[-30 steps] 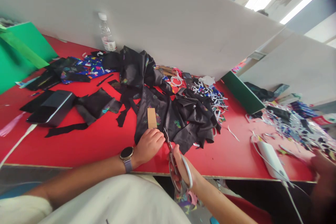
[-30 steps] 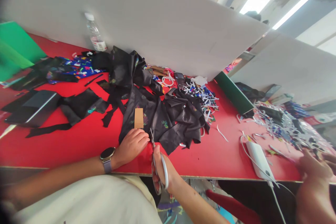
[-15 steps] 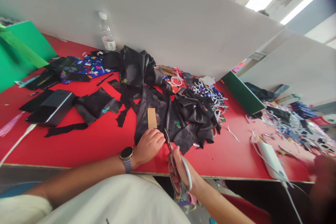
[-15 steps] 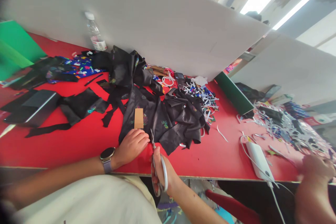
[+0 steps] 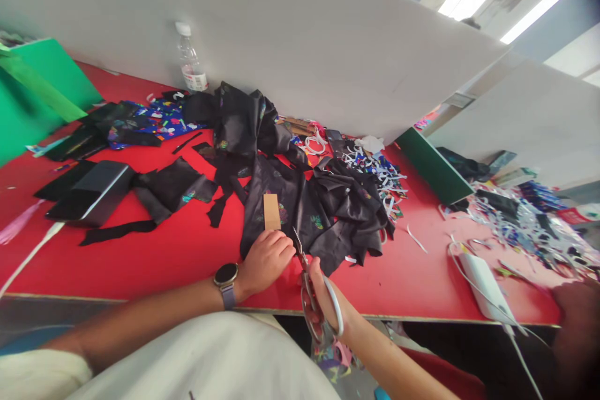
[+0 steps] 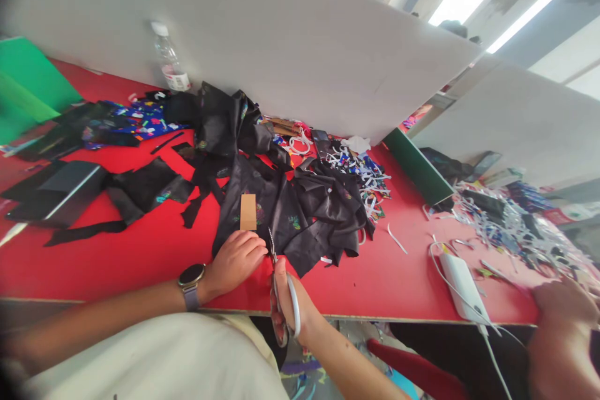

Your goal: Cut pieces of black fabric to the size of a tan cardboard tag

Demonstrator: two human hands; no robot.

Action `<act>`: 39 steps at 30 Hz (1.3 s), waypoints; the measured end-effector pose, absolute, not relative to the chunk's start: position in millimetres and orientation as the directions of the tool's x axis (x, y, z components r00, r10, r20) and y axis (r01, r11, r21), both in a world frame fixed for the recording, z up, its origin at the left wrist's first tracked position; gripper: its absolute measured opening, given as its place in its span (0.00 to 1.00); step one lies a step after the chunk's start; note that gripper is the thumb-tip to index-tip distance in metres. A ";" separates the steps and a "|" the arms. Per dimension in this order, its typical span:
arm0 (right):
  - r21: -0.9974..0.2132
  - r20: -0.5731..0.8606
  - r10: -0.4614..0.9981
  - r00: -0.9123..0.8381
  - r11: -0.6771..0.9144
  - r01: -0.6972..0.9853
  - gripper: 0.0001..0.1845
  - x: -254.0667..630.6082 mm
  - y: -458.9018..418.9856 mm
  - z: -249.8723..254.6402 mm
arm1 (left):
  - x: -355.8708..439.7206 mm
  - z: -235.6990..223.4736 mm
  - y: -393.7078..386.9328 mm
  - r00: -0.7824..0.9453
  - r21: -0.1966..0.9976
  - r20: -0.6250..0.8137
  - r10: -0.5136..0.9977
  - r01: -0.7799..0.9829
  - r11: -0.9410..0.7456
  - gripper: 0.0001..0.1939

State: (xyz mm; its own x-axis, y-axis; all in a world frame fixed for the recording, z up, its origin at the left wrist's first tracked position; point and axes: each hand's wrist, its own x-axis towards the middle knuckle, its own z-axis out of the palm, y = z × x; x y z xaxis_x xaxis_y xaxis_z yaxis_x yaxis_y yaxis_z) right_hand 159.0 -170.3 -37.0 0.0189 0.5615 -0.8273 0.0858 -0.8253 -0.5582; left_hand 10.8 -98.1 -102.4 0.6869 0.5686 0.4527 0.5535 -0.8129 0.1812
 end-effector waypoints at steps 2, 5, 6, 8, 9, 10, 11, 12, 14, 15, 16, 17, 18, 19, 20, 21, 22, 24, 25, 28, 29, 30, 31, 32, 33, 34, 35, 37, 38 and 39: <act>-0.567 -0.821 0.571 0.020 -0.818 0.096 0.33 159.2 -170.7 -37.7 | 10.7 -102.2 -98.0 0.687 0.179 0.457 0.564 0.550 -0.816 0.04; -0.573 -0.817 0.577 0.020 -0.814 0.093 0.33 159.9 -172.0 -42.7 | 10.6 -101.7 -98.4 0.686 0.174 0.461 0.563 0.552 -0.816 0.04; -0.569 -0.820 0.572 0.019 -0.818 0.083 0.34 160.1 -172.7 -45.0 | 10.6 -101.4 -98.6 0.687 0.173 0.459 0.564 0.553 -0.815 0.04; -0.559 -0.828 0.561 0.018 -0.827 0.056 0.34 160.5 -174.0 -49.5 | 10.6 -100.9 -99.0 0.687 0.172 0.455 0.567 0.557 -0.813 0.05; -0.558 -0.829 0.559 0.013 -0.829 0.049 0.35 160.6 -174.7 -51.2 | 10.6 -100.6 -99.2 0.686 0.173 0.454 0.569 0.558 -0.811 0.05; -0.562 -0.826 0.563 0.009 -0.826 0.046 0.35 160.6 -175.1 -52.2 | 10.6 -100.4 -99.4 0.685 0.174 0.454 0.570 0.559 -0.811 0.05; -0.572 -0.820 0.573 0.007 -0.819 0.042 0.35 160.6 -175.3 -52.6 | 10.6 -100.2 -99.5 0.685 0.175 0.454 0.570 0.558 -0.811 0.05; -0.579 -0.815 0.579 0.005 -0.815 0.037 0.35 160.4 -175.2 -52.4 | 10.6 -100.0 -99.5 0.685 0.176 0.456 0.568 0.556 -0.812 0.05; -0.576 -0.817 0.576 0.006 -0.817 0.023 0.34 160.0 -174.0 -50.9 | 10.4 -99.8 -99.5 0.685 0.179 0.463 0.563 0.549 -0.816 0.05; -0.567 -0.824 0.567 0.009 -0.824 0.015 0.34 159.9 -173.0 -50.0 | 10.4 -99.7 -99.5 0.686 0.180 0.465 0.560 0.546 -0.818 0.05; -0.559 -0.829 0.559 0.011 -0.829 0.007 0.34 159.8 -171.8 -49.4 | 10.3 -99.6 -99.5 0.686 0.181 0.465 0.559 0.545 -0.819 0.05; -0.556 -0.831 0.556 0.010 -0.831 0.001 0.34 159.8 -170.6 -49.2 | 10.2 -99.5 -99.6 0.686 0.183 0.464 0.560 0.545 -0.819 0.05; -0.559 -0.829 0.559 0.009 -0.829 -0.004 0.34 159.9 -169.6 -49.5 | 10.1 -99.4 -99.7 0.686 0.184 0.461 0.562 0.546 -0.818 0.05; -0.565 -0.825 0.565 0.008 -0.825 -0.010 0.34 160.0 -168.8 -50.2 | 10.1 -99.2 -99.8 0.687 0.187 0.457 0.565 0.547 -0.816 0.05; -0.569 -0.822 0.569 0.007 -0.822 -0.016 0.34 160.2 -168.4 -51.3 | 10.1 -99.1 -99.9 0.687 0.191 0.452 0.569 0.548 -0.814 0.05; -0.570 -0.822 0.570 0.006 -0.821 -0.022 0.34 160.4 -168.2 -52.5 | 10.1 -99.1 -100.0 0.687 0.194 0.449 0.571 0.549 -0.813 0.05; -0.568 -0.823 0.568 0.005 -0.822 -0.027 0.34 160.6 -168.4 -53.8 | 10.1 -99.0 -100.0 0.687 0.196 0.447 0.573 0.550 -0.812 0.05; -0.568 -0.823 0.568 0.001 -0.822 -0.030 0.34 161.1 -169.4 -56.3 | 10.2 -99.1 -100.1 0.686 0.196 0.449 0.573 0.550 -0.812 0.04; -0.574 -0.819 0.574 -0.003 -0.819 -0.028 0.34 161.3 -170.1 -57.3 | 10.3 -99.1 -100.1 0.686 0.195 0.452 0.571 0.548 -0.813 0.04; -0.605 -0.796 0.605 -0.010 -0.796 -0.024 0.34 162.3 -172.1 -59.3 | 10.6 -99.5 -100.1 0.685 0.192 0.459 0.566 0.545 -0.816 0.04; -0.615 -0.788 0.615 -0.010 -0.788 -0.029 0.34 162.6 -172.5 -59.7 | 10.6 -99.6 -100.2 0.685 0.192 0.459 0.566 0.545 -0.816 0.04; -0.621 -0.784 0.621 -0.009 -0.783 -0.031 0.33 162.8 -172.7 -59.7 | 10.6 -99.6 -100.3 0.685 0.192 0.458 0.567 0.546 -0.815 0.05; -0.619 -0.785 0.620 -0.009 -0.785 -0.030 0.33 162.9 -172.7 -59.4 | 10.6 -99.6 -100.4 0.685 0.193 0.456 0.568 0.547 -0.815 0.05; -0.612 -0.790 0.613 -0.009 -0.790 -0.027 0.34 163.0 -172.3 -58.9 | 10.5 -99.5 -100.5 0.686 0.195 0.453 0.570 0.547 -0.814 0.05; -0.604 -0.796 0.605 -0.012 -0.796 -0.020 0.34 162.9 -171.6 -58.0 | 10.4 -99.4 -100.7 0.686 0.199 0.450 0.571 0.547 -0.813 0.06; -0.597 -0.802 0.597 -0.013 -0.802 -0.016 0.34 162.7 -170.7 -57.0 | 10.2 -99.2 -100.8 0.687 0.202 0.448 0.573 0.546 -0.813 0.06; -0.590 -0.807 0.590 -0.013 -0.807 -0.016 0.34 162.5 -169.5 -55.8 | 10.1 -99.1 -100.9 0.687 0.206 0.445 0.574 0.545 -0.813 0.06; -0.581 -0.814 0.581 -0.005 -0.814 -0.021 0.33 162.1 -167.0 -53.6 | 9.9 -98.8 -101.1 0.686 0.210 0.446 0.575 0.544 -0.812 0.05; -0.578 -0.816 0.578 0.001 -0.816 -0.021 0.33 162.0 -165.9 -52.8 | 9.8 -98.7 -101.1 0.684 0.210 0.449 0.575 0.544 -0.812 0.06; -0.574 -0.819 0.574 0.006 -0.819 -0.017 0.33 161.9 -165.0 -52.3 | 9.7 -98.7 -101.2 0.683 0.210 0.452 0.574 0.544 -0.813 0.06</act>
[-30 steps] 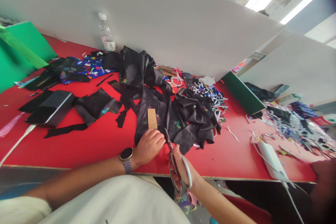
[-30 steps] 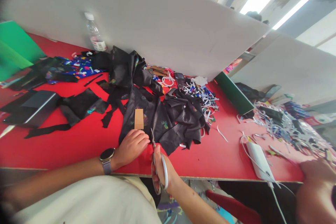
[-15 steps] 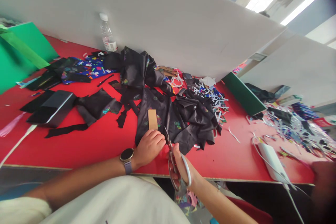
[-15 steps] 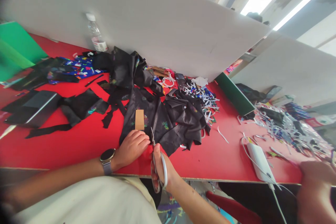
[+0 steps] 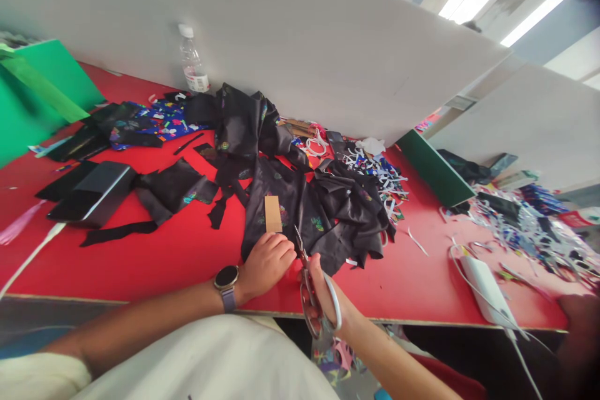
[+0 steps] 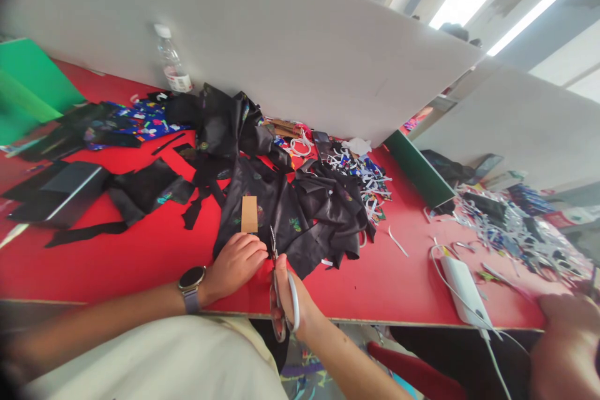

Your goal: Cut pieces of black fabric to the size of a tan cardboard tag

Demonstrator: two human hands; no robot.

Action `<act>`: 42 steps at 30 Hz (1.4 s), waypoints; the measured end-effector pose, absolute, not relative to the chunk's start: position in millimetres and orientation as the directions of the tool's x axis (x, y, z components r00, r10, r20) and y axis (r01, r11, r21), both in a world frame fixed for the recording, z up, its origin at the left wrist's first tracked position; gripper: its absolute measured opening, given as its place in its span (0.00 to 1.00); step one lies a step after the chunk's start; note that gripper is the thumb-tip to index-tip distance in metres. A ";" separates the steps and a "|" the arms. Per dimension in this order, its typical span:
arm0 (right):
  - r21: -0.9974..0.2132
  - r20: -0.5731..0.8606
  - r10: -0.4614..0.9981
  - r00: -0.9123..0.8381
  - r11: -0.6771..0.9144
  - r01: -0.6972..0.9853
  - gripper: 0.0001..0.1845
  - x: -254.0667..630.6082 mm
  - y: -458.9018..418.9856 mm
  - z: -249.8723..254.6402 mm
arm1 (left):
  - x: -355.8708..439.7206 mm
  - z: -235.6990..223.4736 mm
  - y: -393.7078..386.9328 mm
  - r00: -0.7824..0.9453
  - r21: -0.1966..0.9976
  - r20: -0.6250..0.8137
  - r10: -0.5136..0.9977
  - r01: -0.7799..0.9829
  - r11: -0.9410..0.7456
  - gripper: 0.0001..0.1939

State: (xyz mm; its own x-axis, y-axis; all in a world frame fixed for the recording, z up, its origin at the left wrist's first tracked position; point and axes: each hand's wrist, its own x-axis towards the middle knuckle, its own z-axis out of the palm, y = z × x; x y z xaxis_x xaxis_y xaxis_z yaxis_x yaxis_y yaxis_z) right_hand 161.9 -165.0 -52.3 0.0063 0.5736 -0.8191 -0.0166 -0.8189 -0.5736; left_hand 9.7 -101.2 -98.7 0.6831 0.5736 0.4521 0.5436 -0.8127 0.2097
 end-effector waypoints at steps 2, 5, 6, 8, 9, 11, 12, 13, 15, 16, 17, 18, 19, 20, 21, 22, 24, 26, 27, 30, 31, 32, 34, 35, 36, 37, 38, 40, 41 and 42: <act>-0.574 -0.819 0.574 0.009 -0.819 -0.005 0.32 162.0 -164.5 -52.3 | 9.6 -98.7 -101.3 0.682 0.208 0.458 0.570 0.541 -0.815 0.06; -0.591 -0.807 0.591 0.004 -0.807 0.014 0.33 162.5 -166.1 -54.0 | 9.6 -99.0 -101.5 0.685 0.210 0.460 0.565 0.535 -0.819 0.06; -0.594 -0.804 0.594 0.003 -0.804 0.024 0.33 162.7 -166.9 -54.7 | 9.6 -99.3 -101.5 0.685 0.210 0.460 0.565 0.534 -0.819 0.06; -0.590 -0.807 0.591 0.005 -0.806 0.044 0.34 162.6 -167.8 -55.4 | 9.7 -100.1 -101.3 0.686 0.209 0.460 0.565 0.534 -0.819 0.06; -0.587 -0.809 0.588 0.005 -0.808 0.049 0.35 162.4 -167.8 -55.3 | 9.8 -100.6 -101.2 0.686 0.208 0.460 0.563 0.533 -0.820 0.07; -0.584 -0.811 0.585 0.002 -0.810 0.042 0.35 161.6 -166.6 -53.9 | 9.9 -101.5 -100.9 0.686 0.209 0.464 0.561 0.531 -0.821 0.07; -0.580 -0.814 0.581 0.002 -0.813 0.039 0.35 161.1 -165.7 -52.8 | 10.0 -101.8 -100.8 0.685 0.210 0.467 0.559 0.528 -0.823 0.07; -0.577 -0.817 0.577 0.003 -0.816 0.041 0.35 160.6 -164.5 -51.6 | 10.0 -102.0 -100.7 0.684 0.211 0.470 0.557 0.526 -0.824 0.06; -0.572 -0.819 0.573 0.009 -0.818 0.055 0.35 159.8 -162.3 -49.1 | 10.0 -102.0 -100.5 0.683 0.214 0.473 0.556 0.523 -0.825 0.05; -0.573 -0.819 0.574 0.014 -0.818 0.060 0.35 159.5 -161.4 -48.1 | 9.9 -101.9 -100.5 0.683 0.216 0.473 0.556 0.523 -0.825 0.05; -0.575 -0.817 0.577 0.016 -0.816 0.062 0.35 159.2 -160.7 -47.3 | 9.9 -101.8 -100.5 0.684 0.217 0.472 0.557 0.522 -0.825 0.05; -0.577 -0.815 0.579 0.018 -0.815 0.060 0.34 159.0 -160.2 -46.6 | 9.9 -101.6 -100.5 0.684 0.217 0.472 0.557 0.521 -0.825 0.05; -0.578 -0.814 0.580 0.023 -0.814 0.055 0.34 158.8 -159.8 -46.1 | 9.8 -101.6 -100.5 0.683 0.217 0.473 0.556 0.522 -0.825 0.05; -0.577 -0.815 0.579 0.028 -0.815 0.052 0.33 158.6 -159.6 -45.6 | 9.8 -101.6 -100.6 0.683 0.215 0.475 0.556 0.522 -0.825 0.05; -0.576 -0.816 0.578 0.033 -0.816 0.053 0.33 158.4 -159.5 -45.2 | 9.8 -101.8 -100.6 0.682 0.213 0.477 0.555 0.523 -0.825 0.05; -0.575 -0.816 0.577 0.038 -0.816 0.056 0.32 158.2 -159.5 -44.9 | 9.8 -102.0 -100.7 0.681 0.213 0.478 0.555 0.523 -0.825 0.06; -0.572 -0.817 0.575 0.045 -0.817 0.069 0.32 157.9 -159.6 -44.3 | 9.8 -102.4 -100.7 0.680 0.215 0.477 0.556 0.524 -0.824 0.06; -0.567 -0.820 0.571 0.043 -0.820 0.080 0.33 157.9 -159.9 -44.0 | 9.9 -102.8 -100.7 0.680 0.219 0.474 0.559 0.524 -0.823 0.06; -0.565 -0.821 0.569 0.041 -0.821 0.078 0.33 157.9 -159.9 -43.9 | 9.9 -103.0 -100.7 0.680 0.219 0.475 0.559 0.524 -0.823 0.06; -0.561 -0.827 0.562 0.020 -0.826 0.052 0.34 158.2 -158.7 -44.1 | 10.2 -103.8 -100.5 0.679 0.216 0.481 0.554 0.520 -0.826 0.06; -0.564 -0.825 0.565 0.015 -0.825 0.034 0.34 158.3 -157.8 -44.4 | 10.2 -104.1 -100.5 0.680 0.213 0.483 0.552 0.520 -0.827 0.06; -0.567 -0.823 0.567 0.013 -0.823 0.016 0.34 158.4 -156.8 -44.8 | 10.2 -104.3 -100.4 0.681 0.212 0.483 0.551 0.520 -0.828 0.06; -0.575 -0.818 0.575 0.018 -0.818 -0.016 0.33 158.5 -154.7 -45.7 | 10.2 -104.6 -100.3 0.679 0.211 0.482 0.554 0.523 -0.826 0.06; -0.577 -0.817 0.577 0.021 -0.816 -0.022 0.32 158.5 -153.8 -46.1 | 10.1 -104.7 -100.3 0.677 0.213 0.482 0.556 0.526 -0.824 0.06; -0.579 -0.816 0.578 0.023 -0.815 -0.020 0.32 158.5 -153.1 -46.4 | 10.1 -104.6 -100.3 0.675 0.214 0.482 0.558 0.527 -0.822 0.07; -0.582 -0.813 0.581 0.022 -0.813 -0.011 0.32 158.5 -152.7 -46.5 | 10.0 -104.6 -100.3 0.673 0.215 0.483 0.559 0.528 -0.821 0.07; -0.588 -0.809 0.588 0.019 -0.809 -0.003 0.32 158.5 -152.6 -46.7 | 9.9 -104.4 -100.3 0.672 0.216 0.485 0.560 0.528 -0.821 0.06; -0.604 -0.797 0.604 0.013 -0.797 -0.002 0.32 159.1 -153.5 -47.2 | 9.7 -104.0 -100.5 0.669 0.220 0.490 0.559 0.525 -0.822 0.06; -0.611 -0.792 0.611 0.009 -0.792 -0.009 0.32 159.7 -154.2 -47.7 | 9.7 -103.7 -100.6 0.668 0.223 0.492 0.558 0.523 -0.823 0.06; -0.614 -0.789 0.614 0.008 -0.789 -0.017 0.32 160.5 -155.2 -48.6 | 9.7 -103.4 -100.7 0.666 0.227 0.494 0.559 0.522 -0.822 0.06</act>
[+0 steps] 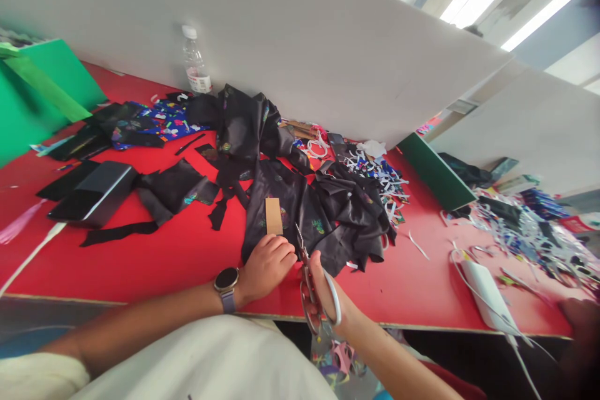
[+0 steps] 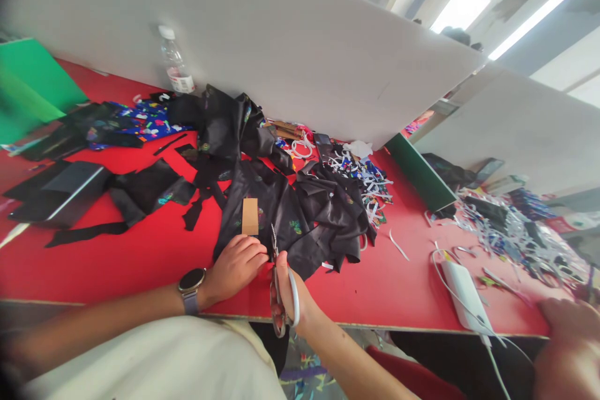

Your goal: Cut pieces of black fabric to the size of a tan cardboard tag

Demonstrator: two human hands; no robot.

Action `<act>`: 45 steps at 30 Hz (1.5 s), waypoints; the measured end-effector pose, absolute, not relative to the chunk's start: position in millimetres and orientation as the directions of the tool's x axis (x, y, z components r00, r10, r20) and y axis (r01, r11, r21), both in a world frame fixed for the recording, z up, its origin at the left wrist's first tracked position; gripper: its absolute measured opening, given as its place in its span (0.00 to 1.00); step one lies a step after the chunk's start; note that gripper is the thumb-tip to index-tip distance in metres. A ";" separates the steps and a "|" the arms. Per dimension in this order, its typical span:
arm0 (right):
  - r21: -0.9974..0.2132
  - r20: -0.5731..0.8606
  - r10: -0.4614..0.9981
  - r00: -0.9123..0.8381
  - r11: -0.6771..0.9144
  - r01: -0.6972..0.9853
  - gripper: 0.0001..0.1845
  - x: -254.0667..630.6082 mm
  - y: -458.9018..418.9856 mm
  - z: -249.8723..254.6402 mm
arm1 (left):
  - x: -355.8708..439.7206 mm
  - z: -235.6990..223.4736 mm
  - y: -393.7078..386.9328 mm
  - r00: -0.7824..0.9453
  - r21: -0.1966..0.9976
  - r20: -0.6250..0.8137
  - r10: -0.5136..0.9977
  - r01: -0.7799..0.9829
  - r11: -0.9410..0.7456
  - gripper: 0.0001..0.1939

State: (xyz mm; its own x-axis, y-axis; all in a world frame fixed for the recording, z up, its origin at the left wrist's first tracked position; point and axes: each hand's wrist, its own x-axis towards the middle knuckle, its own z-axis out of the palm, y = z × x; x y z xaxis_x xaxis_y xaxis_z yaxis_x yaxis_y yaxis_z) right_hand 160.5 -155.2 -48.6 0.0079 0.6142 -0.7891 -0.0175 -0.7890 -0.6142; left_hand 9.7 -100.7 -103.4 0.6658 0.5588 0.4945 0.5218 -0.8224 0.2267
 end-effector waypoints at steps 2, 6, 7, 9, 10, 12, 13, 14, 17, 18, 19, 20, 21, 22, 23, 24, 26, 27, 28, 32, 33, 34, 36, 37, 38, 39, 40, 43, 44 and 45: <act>-0.608 -0.794 0.608 0.001 -0.794 -0.015 0.33 162.6 -157.3 -51.4 | 9.7 -102.2 -100.9 0.659 0.240 0.493 0.567 0.524 -0.817 0.06; -0.594 -0.804 0.594 -0.020 -0.804 -0.006 0.35 165.5 -159.8 -56.6 | 10.3 -98.6 -99.6 0.630 0.291 0.465 0.622 0.555 -0.780 0.08; -0.601 -0.799 0.602 -0.018 -0.799 -0.023 0.34 165.5 -159.8 -56.9 | 10.5 -97.6 -98.8 0.624 0.300 0.459 0.632 0.561 -0.772 0.08; -0.609 -0.792 0.610 -0.004 -0.792 -0.046 0.33 164.5 -159.3 -56.0 | 11.1 -96.0 -97.0 0.621 0.305 0.455 0.638 0.564 -0.767 0.08; -0.608 -0.794 0.608 0.001 -0.793 -0.045 0.32 163.8 -158.9 -55.0 | 11.4 -95.4 -96.1 0.624 0.301 0.454 0.636 0.565 -0.768 0.08; -0.594 -0.805 0.594 0.010 -0.804 -0.029 0.32 162.4 -158.1 -52.4 | 11.9 -94.8 -94.8 0.636 0.292 0.443 0.632 0.564 -0.772 0.08; -0.585 -0.811 0.585 0.012 -0.811 -0.022 0.33 161.8 -157.8 -51.2 | 12.1 -94.7 -94.4 0.644 0.289 0.433 0.631 0.564 -0.774 0.08; -0.580 -0.815 0.579 0.016 -0.815 -0.021 0.32 161.3 -157.6 -50.0 | 12.3 -94.7 -94.2 0.651 0.287 0.423 0.631 0.564 -0.774 0.08; -0.580 -0.815 0.579 0.021 -0.815 -0.018 0.32 160.5 -157.4 -48.0 | 12.5 -95.0 -94.5 0.667 0.284 0.401 0.628 0.562 -0.777 0.09; -0.582 -0.813 0.581 0.023 -0.813 -0.019 0.32 160.4 -157.5 -47.8 | 12.5 -95.2 -94.7 0.669 0.283 0.399 0.626 0.560 -0.779 0.09; -0.582 -0.813 0.582 0.024 -0.813 -0.021 0.31 160.4 -157.5 -47.6 | 12.4 -95.3 -95.0 0.671 0.280 0.401 0.624 0.559 -0.781 0.09; -0.582 -0.813 0.581 0.024 -0.813 -0.022 0.31 160.5 -157.5 -47.6 | 12.4 -95.3 -95.3 0.671 0.277 0.405 0.621 0.557 -0.783 0.09; -0.582 -0.813 0.581 0.022 -0.813 -0.023 0.31 160.6 -157.4 -47.7 | 12.4 -95.3 -95.5 0.671 0.274 0.408 0.619 0.556 -0.784 0.09; -0.582 -0.813 0.582 0.019 -0.813 -0.024 0.31 160.8 -157.4 -47.7 | 12.3 -95.1 -95.6 0.671 0.272 0.411 0.617 0.556 -0.785 0.09; -0.582 -0.813 0.582 0.017 -0.813 -0.022 0.31 160.9 -157.4 -47.8 | 12.3 -94.9 -95.7 0.671 0.271 0.412 0.617 0.556 -0.786 0.08; -0.582 -0.813 0.582 0.015 -0.813 -0.018 0.31 161.1 -157.3 -47.9 | 12.4 -94.6 -95.7 0.672 0.270 0.411 0.617 0.557 -0.786 0.08; -0.577 -0.816 0.577 0.016 -0.816 -0.010 0.31 161.4 -157.3 -48.2 | 12.4 -94.1 -95.7 0.675 0.271 0.405 0.617 0.556 -0.786 0.08; -0.575 -0.818 0.575 0.018 -0.818 -0.006 0.31 161.5 -157.3 -48.4 | 12.5 -94.0 -95.6 0.676 0.272 0.403 0.617 0.555 -0.786 0.08; -0.576 -0.817 0.576 0.016 -0.817 0.000 0.31 161.5 -157.4 -48.6 | 12.5 -94.1 -95.6 0.677 0.275 0.402 0.617 0.553 -0.786 0.08; -0.616 -0.787 0.616 0.009 -0.787 0.036 0.32 161.4 -158.5 -49.4 | 12.8 -95.4 -95.4 0.679 0.286 0.394 0.620 0.550 -0.785 0.08; -0.620 -0.784 0.621 0.010 -0.783 0.047 0.32 161.3 -158.9 -49.6 | 12.9 -95.7 -95.4 0.681 0.287 0.387 0.621 0.551 -0.783 0.08; -0.619 -0.784 0.620 0.011 -0.784 0.055 0.33 161.2 -159.3 -49.7 | 13.0 -96.0 -95.3 0.684 0.287 0.381 0.622 0.553 -0.783 0.08; -0.612 -0.790 0.613 0.014 -0.790 0.042 0.33 161.0 -160.4 -49.6 | 12.9 -96.0 -95.2 0.685 0.284 0.378 0.623 0.555 -0.782 0.08; -0.610 -0.792 0.610 0.015 -0.792 0.020 0.33 161.0 -161.0 -49.5 | 12.9 -95.9 -95.1 0.684 0.281 0.380 0.623 0.556 -0.782 0.09; -0.605 -0.796 0.605 0.015 -0.796 -0.004 0.33 161.0 -161.6 -49.3 | 12.8 -95.7 -95.1 0.684 0.279 0.383 0.621 0.555 -0.784 0.09; -0.597 -0.802 0.597 0.013 -0.802 -0.023 0.33 161.1 -162.3 -49.1 | 12.6 -95.5 -95.1 0.685 0.277 0.385 0.619 0.554 -0.785 0.09; -0.584 -0.811 0.585 0.009 -0.811 -0.034 0.33 161.3 -162.9 -49.0 | 12.5 -95.4 -95.2 0.686 0.275 0.384 0.618 0.554 -0.786 0.09; -0.561 -0.828 0.561 0.003 -0.827 -0.032 0.33 162.6 -164.7 -49.5 | 12.3 -95.8 -95.4 0.690 0.275 0.377 0.618 0.553 -0.786 0.09; -0.565 -0.825 0.566 0.004 -0.824 -0.041 0.33 163.2 -165.1 -50.0 | 12.3 -96.1 -95.5 0.691 0.275 0.375 0.618 0.554 -0.786 0.09; -0.576 -0.817 0.576 0.007 -0.816 -0.057 0.33 163.8 -165.4 -50.8 | 12.3 -96.4 -95.6 0.692 0.274 0.374 0.618 0.554 -0.786 0.10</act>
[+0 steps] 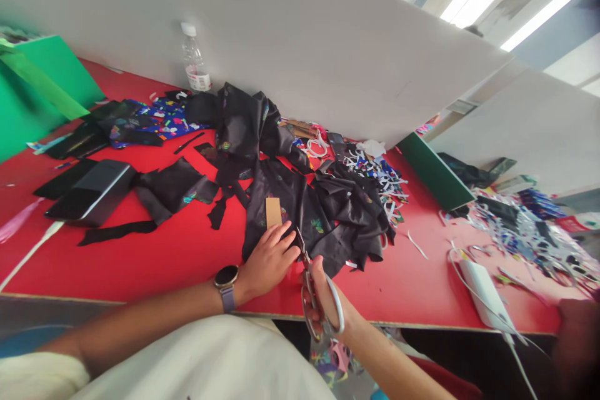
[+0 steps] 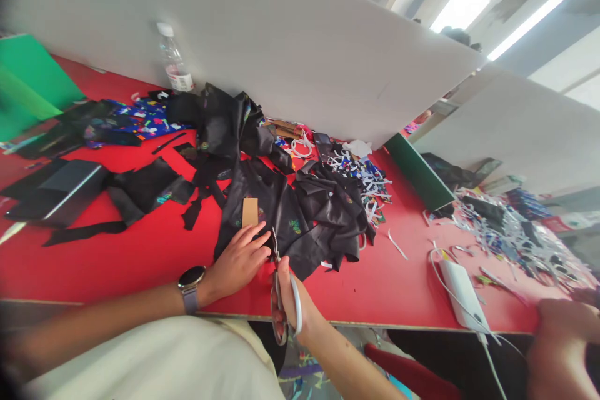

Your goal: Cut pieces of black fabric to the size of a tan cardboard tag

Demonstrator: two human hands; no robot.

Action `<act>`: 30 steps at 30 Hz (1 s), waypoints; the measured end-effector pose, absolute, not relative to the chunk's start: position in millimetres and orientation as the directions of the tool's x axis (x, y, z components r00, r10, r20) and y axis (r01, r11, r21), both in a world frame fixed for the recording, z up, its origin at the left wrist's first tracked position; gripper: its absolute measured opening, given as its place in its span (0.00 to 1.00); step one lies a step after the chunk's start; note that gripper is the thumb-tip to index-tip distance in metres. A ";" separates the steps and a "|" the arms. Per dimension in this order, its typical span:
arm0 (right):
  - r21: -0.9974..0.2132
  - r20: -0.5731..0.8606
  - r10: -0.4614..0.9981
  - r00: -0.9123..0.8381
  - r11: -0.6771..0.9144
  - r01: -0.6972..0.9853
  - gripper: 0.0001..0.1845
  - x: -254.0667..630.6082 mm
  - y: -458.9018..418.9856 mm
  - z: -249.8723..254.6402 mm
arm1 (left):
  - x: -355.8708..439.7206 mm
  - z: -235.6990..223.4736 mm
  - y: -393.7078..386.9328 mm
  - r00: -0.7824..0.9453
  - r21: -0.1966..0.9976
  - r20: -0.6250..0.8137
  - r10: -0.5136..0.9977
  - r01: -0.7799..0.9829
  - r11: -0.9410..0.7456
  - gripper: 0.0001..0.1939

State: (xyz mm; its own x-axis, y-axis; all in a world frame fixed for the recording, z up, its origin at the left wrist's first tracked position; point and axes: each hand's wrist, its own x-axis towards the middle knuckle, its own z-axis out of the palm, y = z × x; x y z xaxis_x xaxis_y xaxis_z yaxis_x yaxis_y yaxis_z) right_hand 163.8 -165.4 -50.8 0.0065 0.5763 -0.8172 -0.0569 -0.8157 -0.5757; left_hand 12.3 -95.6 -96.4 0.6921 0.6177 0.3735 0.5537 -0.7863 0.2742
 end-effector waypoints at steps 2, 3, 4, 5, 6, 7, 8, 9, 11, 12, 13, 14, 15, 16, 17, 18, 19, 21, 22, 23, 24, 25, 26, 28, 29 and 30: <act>-0.589 -0.807 0.591 0.008 -0.804 -0.074 0.33 164.8 -165.6 -52.8 | 12.5 -96.9 -95.8 0.693 0.274 0.372 0.617 0.553 -0.787 0.10; -0.588 -0.808 0.589 0.010 -0.806 -0.067 0.33 165.2 -165.6 -53.7 | 12.6 -97.1 -95.8 0.694 0.274 0.371 0.617 0.553 -0.787 0.10; -0.586 -0.810 0.586 0.012 -0.809 -0.054 0.34 165.3 -165.5 -54.5 | 12.8 -97.2 -95.7 0.695 0.276 0.370 0.617 0.552 -0.787 0.10; -0.586 -0.811 0.585 0.015 -0.810 -0.041 0.34 165.3 -165.3 -54.9 | 12.9 -97.2 -95.7 0.695 0.277 0.370 0.616 0.550 -0.788 0.10; -0.586 -0.810 0.585 0.020 -0.810 -0.031 0.34 165.1 -165.0 -55.0 | 13.0 -97.2 -95.7 0.695 0.279 0.370 0.616 0.549 -0.788 0.09; -0.584 -0.812 0.583 0.023 -0.812 -0.026 0.33 164.8 -164.8 -54.7 | 13.1 -97.2 -95.6 0.696 0.280 0.370 0.616 0.549 -0.788 0.09; -0.581 -0.814 0.580 0.025 -0.814 -0.024 0.33 164.3 -164.5 -54.0 | 13.2 -97.2 -95.6 0.696 0.282 0.369 0.616 0.547 -0.788 0.09; -0.575 -0.818 0.575 0.023 -0.818 -0.022 0.33 163.8 -164.3 -53.1 | 13.2 -97.3 -95.5 0.698 0.283 0.367 0.615 0.547 -0.788 0.09; -0.567 -0.824 0.566 0.022 -0.824 -0.007 0.33 162.9 -164.0 -51.1 | 13.3 -97.7 -95.5 0.700 0.283 0.362 0.616 0.547 -0.788 0.09; -0.567 -0.823 0.567 0.021 -0.823 0.002 0.33 162.6 -164.0 -50.2 | 13.3 -97.9 -95.6 0.702 0.282 0.358 0.616 0.548 -0.788 0.09; -0.573 -0.819 0.573 0.021 -0.819 0.010 0.33 162.4 -164.1 -49.7 | 13.3 -98.2 -95.6 0.703 0.281 0.355 0.616 0.548 -0.788 0.09; -0.580 -0.814 0.580 0.022 -0.814 0.017 0.32 162.3 -164.3 -49.4 | 13.3 -98.4 -95.6 0.705 0.280 0.352 0.615 0.548 -0.788 0.09; -0.586 -0.810 0.587 0.025 -0.810 0.023 0.32 162.3 -164.6 -49.6 | 13.3 -98.5 -95.6 0.707 0.278 0.350 0.615 0.548 -0.789 0.09; -0.589 -0.807 0.590 0.028 -0.807 0.031 0.32 162.4 -164.9 -50.0 | 13.3 -98.6 -95.7 0.709 0.276 0.348 0.613 0.547 -0.790 0.09; -0.591 -0.805 0.592 0.031 -0.806 0.039 0.32 162.4 -165.3 -50.6 | 13.3 -98.6 -95.7 0.711 0.274 0.346 0.612 0.547 -0.791 0.09; -0.593 -0.803 0.595 0.032 -0.804 0.045 0.32 162.4 -165.6 -51.3 | 13.4 -98.5 -95.8 0.713 0.272 0.346 0.610 0.547 -0.792 0.09; -0.595 -0.801 0.597 0.032 -0.802 0.052 0.33 162.4 -165.7 -51.9 | 13.4 -98.4 -95.8 0.714 0.270 0.345 0.610 0.547 -0.793 0.09; -0.597 -0.800 0.599 0.027 -0.800 0.056 0.33 162.2 -165.4 -52.3 | 13.4 -98.0 -96.0 0.713 0.267 0.344 0.611 0.549 -0.792 0.09; -0.596 -0.801 0.598 0.025 -0.801 0.051 0.33 162.0 -164.8 -52.0 | 13.4 -97.8 -96.1 0.713 0.267 0.344 0.611 0.549 -0.792 0.09; -0.591 -0.806 0.592 0.023 -0.806 0.045 0.33 162.0 -163.9 -51.5 | 13.3 -97.7 -96.2 0.713 0.268 0.345 0.610 0.549 -0.792 0.08; -0.583 -0.812 0.584 0.025 -0.812 0.042 0.33 162.0 -162.8 -50.8 | 13.1 -97.6 -96.3 0.712 0.270 0.348 0.610 0.547 -0.793 0.08; -0.572 -0.819 0.573 0.027 -0.819 0.042 0.33 162.1 -161.6 -50.0 | 13.0 -97.6 -96.3 0.710 0.272 0.351 0.610 0.546 -0.793 0.09; -0.562 -0.825 0.564 0.028 -0.826 0.047 0.33 162.3 -160.5 -49.3 | 12.8 -97.7 -96.3 0.709 0.275 0.355 0.610 0.544 -0.792 0.09; -0.560 -0.827 0.562 0.022 -0.826 0.067 0.33 163.1 -158.9 -48.1 | 12.4 -97.9 -96.3 0.704 0.281 0.359 0.612 0.544 -0.791 0.09; -0.567 -0.822 0.569 0.018 -0.820 0.074 0.33 163.6 -158.5 -47.8 | 12.3 -98.1 -96.2 0.703 0.282 0.360 0.613 0.544 -0.790 0.09; -0.578 -0.814 0.581 0.014 -0.812 0.077 0.33 164.0 -158.4 -47.6 | 12.2 -98.2 -96.2 0.703 0.282 0.360 0.613 0.544 -0.790 0.09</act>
